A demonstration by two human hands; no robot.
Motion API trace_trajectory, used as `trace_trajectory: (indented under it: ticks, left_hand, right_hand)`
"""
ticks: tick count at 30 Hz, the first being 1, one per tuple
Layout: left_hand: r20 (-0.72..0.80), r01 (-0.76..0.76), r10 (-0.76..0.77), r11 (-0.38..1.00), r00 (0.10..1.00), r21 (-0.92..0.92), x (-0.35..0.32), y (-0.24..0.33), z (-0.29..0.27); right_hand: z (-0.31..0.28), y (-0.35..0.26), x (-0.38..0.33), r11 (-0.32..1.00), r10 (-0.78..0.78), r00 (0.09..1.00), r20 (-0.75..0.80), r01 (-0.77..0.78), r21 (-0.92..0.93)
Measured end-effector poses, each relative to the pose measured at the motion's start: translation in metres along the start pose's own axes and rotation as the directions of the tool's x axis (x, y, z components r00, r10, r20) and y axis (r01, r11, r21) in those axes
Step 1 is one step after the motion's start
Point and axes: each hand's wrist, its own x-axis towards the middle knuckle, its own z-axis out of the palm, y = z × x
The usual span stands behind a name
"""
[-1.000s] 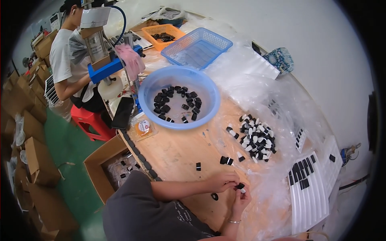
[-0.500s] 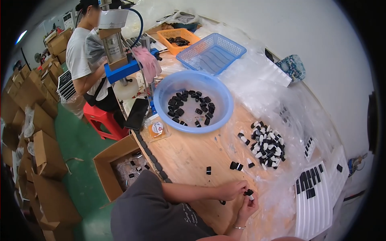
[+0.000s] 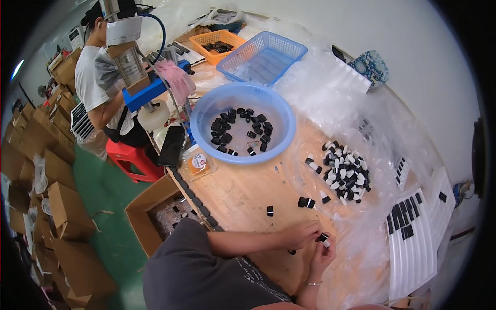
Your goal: Assembling small black rings and white inserts at a workbench.
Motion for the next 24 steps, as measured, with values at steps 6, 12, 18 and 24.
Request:
trace_trajectory:
  ticks: [6, 12, 18, 24]
  left_hand:
    - [0.075, 0.260, -0.259, 0.966, 0.963, 0.004, 0.005, -0.003, 0.005]
    - [0.093, 0.368, -0.359, 0.923, 0.929, -0.114, -0.015, -0.018, 0.005]
    - [0.159, 0.265, -0.258, 0.964, 0.953, -0.026, -0.005, 0.000, 0.001]
    - [0.046, 0.339, -0.338, 0.940, 0.940, -0.031, -0.001, -0.002, 0.008]
  right_hand:
    - [-0.002, -0.004, 0.000, 0.996, 0.069, 0.989, -0.131, -0.076, -0.044]
    - [0.000, -0.011, 0.003, 0.974, 0.080, 0.996, -0.037, -0.086, -0.208]
    - [0.000, -0.021, -0.002, 0.982, 0.084, 0.983, -0.165, -0.111, -0.156]
    - [0.002, -0.014, 0.000, 0.984, 0.178, 0.966, -0.186, -0.171, 0.053]
